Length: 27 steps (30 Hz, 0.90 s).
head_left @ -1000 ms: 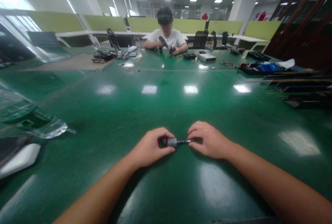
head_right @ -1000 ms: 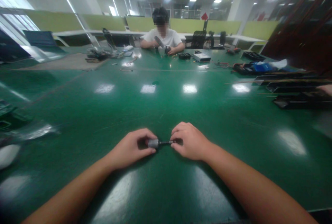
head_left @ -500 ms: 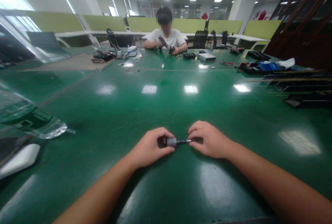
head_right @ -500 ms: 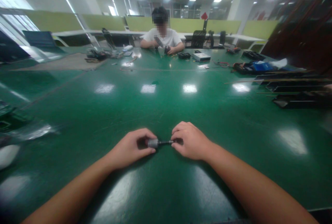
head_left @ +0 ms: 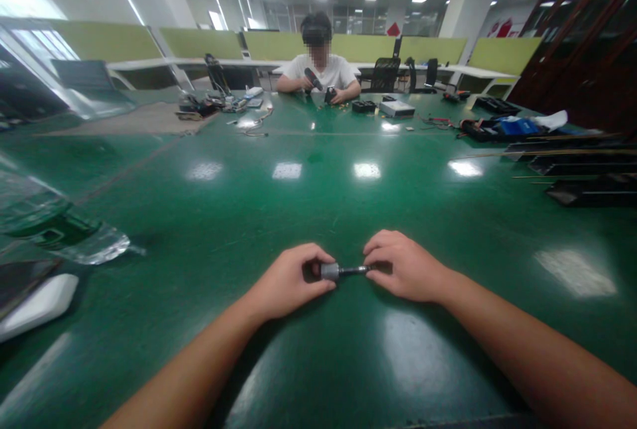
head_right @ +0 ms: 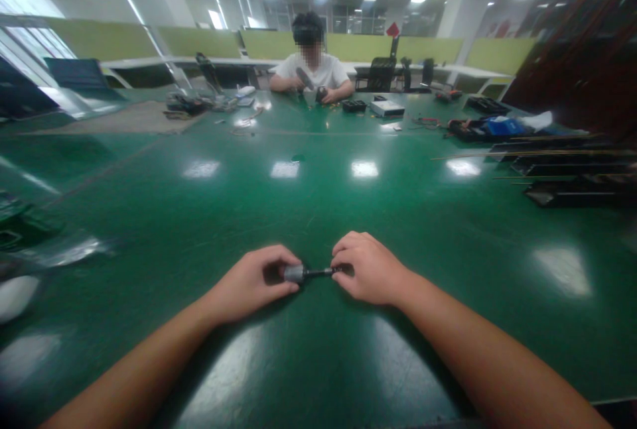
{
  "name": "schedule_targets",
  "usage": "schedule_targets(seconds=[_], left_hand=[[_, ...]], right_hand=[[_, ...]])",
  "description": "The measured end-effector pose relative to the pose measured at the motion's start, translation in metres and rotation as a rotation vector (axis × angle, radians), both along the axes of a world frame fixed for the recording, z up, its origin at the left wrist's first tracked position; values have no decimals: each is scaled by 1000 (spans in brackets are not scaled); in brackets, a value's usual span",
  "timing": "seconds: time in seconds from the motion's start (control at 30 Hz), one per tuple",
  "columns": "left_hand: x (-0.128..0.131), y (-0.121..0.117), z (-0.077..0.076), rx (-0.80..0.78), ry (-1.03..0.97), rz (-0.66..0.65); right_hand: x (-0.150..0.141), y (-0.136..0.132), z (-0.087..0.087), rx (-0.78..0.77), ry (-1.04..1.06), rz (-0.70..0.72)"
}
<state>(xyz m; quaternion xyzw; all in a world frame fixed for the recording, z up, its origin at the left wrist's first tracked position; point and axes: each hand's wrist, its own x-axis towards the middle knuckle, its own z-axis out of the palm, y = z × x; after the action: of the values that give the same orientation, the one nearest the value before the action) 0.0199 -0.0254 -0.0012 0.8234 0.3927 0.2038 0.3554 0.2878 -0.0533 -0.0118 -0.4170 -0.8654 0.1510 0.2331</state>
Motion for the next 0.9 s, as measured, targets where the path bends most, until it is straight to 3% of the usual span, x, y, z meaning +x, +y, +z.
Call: schedule_targets(seconds=[0.33, 0.63, 0.9], left_hand=[[-1, -1, 1, 1, -4, -7], [-2, -1, 1, 76, 9, 22], [-2, -4, 7, 27, 4, -18]], right_hand=[[1, -2, 5, -1, -22, -5], [21, 7, 14, 2, -90, -68], [12, 0, 13, -53, -58, -2]])
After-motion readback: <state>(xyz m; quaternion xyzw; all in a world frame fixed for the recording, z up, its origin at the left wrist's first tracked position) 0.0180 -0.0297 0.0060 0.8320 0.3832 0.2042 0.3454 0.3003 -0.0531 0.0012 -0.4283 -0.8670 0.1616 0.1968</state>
